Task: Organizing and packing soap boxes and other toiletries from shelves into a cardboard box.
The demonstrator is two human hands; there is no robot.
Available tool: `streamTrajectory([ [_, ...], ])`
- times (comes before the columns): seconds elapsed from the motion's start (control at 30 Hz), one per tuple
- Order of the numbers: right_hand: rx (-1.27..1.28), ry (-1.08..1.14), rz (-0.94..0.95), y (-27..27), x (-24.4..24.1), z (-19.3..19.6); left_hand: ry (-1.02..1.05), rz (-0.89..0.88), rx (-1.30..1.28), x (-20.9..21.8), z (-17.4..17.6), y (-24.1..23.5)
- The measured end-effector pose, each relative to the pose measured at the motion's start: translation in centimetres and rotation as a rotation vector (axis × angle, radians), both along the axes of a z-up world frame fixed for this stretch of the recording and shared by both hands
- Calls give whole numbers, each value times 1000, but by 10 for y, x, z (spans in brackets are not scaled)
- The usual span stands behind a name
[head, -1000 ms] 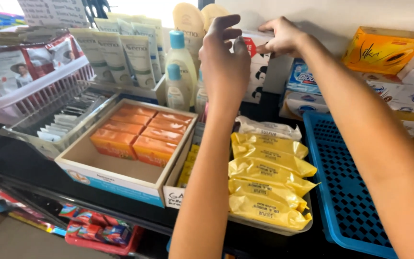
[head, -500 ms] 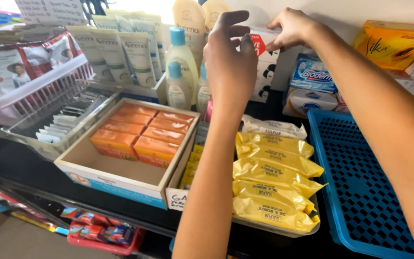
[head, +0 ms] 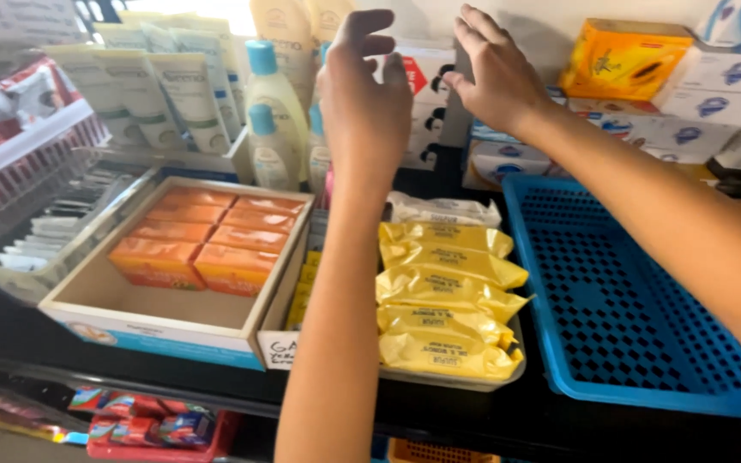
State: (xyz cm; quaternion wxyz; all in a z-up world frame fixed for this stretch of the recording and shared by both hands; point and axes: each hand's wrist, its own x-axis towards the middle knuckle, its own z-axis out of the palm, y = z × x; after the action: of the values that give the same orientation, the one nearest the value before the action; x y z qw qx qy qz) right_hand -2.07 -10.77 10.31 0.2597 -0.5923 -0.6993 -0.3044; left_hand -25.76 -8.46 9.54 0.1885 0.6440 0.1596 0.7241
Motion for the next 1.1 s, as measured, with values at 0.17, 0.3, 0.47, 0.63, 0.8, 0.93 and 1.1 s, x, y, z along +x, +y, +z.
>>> streamTrajectory([
  [0.17,-52,-59,-92,-60,-16,14,72,-8,-1,1,2,-8],
  [0.3,-76,-49,-76,-87,-24,21,88,-49,15,5,0,-10],
  [0.47,-61,-17,-16,-134,-45,29,70,34,136,-3,7,-20],
  [0.63,-177,184,-120,-244,-87,32,63,-56,247,-32,42,-67],
  [0.8,-77,-130,-263,-390,-64,43,192,-334,415,-50,54,-162],
  [0.93,17,-139,-448,-500,-56,54,291,-433,411,-12,55,-276],
  [1.1,28,131,-665,-631,-60,40,193,-781,439,84,21,-401],
])
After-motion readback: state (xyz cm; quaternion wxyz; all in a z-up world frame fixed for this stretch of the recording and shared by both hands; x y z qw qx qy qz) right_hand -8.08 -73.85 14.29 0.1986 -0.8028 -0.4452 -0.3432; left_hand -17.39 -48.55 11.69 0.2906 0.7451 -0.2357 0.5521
